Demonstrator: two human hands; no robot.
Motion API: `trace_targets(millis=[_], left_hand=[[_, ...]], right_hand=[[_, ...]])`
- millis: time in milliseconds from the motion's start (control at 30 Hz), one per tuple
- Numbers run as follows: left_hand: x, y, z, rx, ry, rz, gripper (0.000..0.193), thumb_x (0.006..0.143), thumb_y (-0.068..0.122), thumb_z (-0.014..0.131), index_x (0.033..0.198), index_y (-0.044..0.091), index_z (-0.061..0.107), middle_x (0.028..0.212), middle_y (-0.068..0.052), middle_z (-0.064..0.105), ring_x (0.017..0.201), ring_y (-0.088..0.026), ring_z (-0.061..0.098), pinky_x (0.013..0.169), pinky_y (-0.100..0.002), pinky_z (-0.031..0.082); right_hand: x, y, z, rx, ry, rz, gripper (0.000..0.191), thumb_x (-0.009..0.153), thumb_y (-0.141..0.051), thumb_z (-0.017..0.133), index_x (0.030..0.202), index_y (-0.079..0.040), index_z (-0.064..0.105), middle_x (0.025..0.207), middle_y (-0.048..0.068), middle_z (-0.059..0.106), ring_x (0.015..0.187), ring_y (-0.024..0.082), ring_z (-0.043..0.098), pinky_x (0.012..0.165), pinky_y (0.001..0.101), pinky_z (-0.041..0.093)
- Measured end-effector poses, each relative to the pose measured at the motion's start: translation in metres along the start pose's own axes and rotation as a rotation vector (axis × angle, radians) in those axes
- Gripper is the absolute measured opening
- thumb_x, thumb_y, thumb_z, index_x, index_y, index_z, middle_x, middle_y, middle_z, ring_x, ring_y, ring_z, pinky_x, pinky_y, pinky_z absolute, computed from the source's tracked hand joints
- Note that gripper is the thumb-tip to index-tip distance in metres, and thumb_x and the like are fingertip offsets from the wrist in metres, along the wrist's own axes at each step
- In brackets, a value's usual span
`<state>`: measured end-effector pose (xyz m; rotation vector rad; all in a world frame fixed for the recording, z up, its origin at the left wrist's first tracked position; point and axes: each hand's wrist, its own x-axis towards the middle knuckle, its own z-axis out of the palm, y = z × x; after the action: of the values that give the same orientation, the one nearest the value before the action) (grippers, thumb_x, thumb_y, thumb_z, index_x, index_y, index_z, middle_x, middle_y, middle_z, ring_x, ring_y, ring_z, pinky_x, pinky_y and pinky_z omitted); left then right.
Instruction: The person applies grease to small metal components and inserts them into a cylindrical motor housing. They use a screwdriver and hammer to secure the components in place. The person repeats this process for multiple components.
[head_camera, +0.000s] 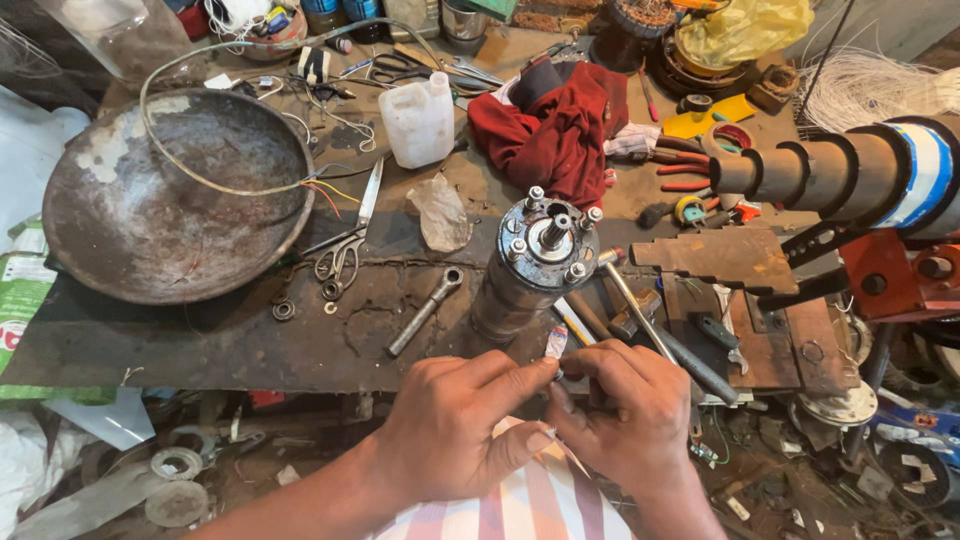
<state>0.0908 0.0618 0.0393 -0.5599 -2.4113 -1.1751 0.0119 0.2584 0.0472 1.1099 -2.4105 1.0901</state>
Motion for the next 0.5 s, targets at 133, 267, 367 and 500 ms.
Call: trace_targets(millis=[133, 267, 367, 500], left_hand=[[-0.001, -0.002, 0.004, -0.231, 0.026, -0.148, 0.045, 0.103, 0.038, 0.062, 0.123, -0.002, 0.07, 0.096, -0.011, 0.071, 0.084, -0.023, 0.072, 0.074, -0.033, 0.057], [0.001, -0.009, 0.012, -0.649, -0.012, -0.442, 0.034, 0.094, 0.023, 0.071, 0.114, -0.004, 0.07, 0.095, -0.009, 0.076, 0.084, -0.012, 0.068, 0.075, -0.028, 0.058], [0.002, -0.015, 0.015, -0.774, -0.025, -0.464, 0.028, 0.093, 0.017, 0.074, 0.112, -0.004, 0.07, 0.092, -0.008, 0.073, 0.083, -0.008, 0.064, 0.074, -0.028, 0.057], [0.003, -0.017, 0.011, -0.541, -0.005, -0.357, 0.032, 0.087, 0.022, 0.077, 0.108, -0.002, 0.071, 0.089, -0.006, 0.073, 0.079, -0.01, 0.069, 0.071, -0.028, 0.058]], right_hand=[[-0.001, -0.001, 0.001, 0.006, 0.018, 0.0, 0.022, 0.066, -0.009, 0.083, 0.082, -0.007, 0.068, 0.071, 0.0, 0.066, 0.049, 0.012, 0.053, 0.047, 0.0275, 0.041], [-0.002, -0.003, -0.001, -0.013, 0.012, -0.034, 0.022, 0.065, -0.011, 0.084, 0.082, -0.008, 0.069, 0.072, 0.001, 0.066, 0.051, 0.014, 0.055, 0.049, 0.0292, 0.042], [-0.003, -0.006, -0.005, -0.04, 0.022, -0.082, 0.023, 0.066, -0.012, 0.083, 0.082, -0.009, 0.068, 0.074, 0.001, 0.067, 0.055, 0.018, 0.057, 0.053, 0.0314, 0.042], [-0.002, -0.01, -0.007, -0.057, 0.019, -0.14, 0.021, 0.069, -0.013, 0.082, 0.081, -0.01, 0.066, 0.074, 0.0, 0.069, 0.056, 0.018, 0.06, 0.055, 0.0323, 0.042]])
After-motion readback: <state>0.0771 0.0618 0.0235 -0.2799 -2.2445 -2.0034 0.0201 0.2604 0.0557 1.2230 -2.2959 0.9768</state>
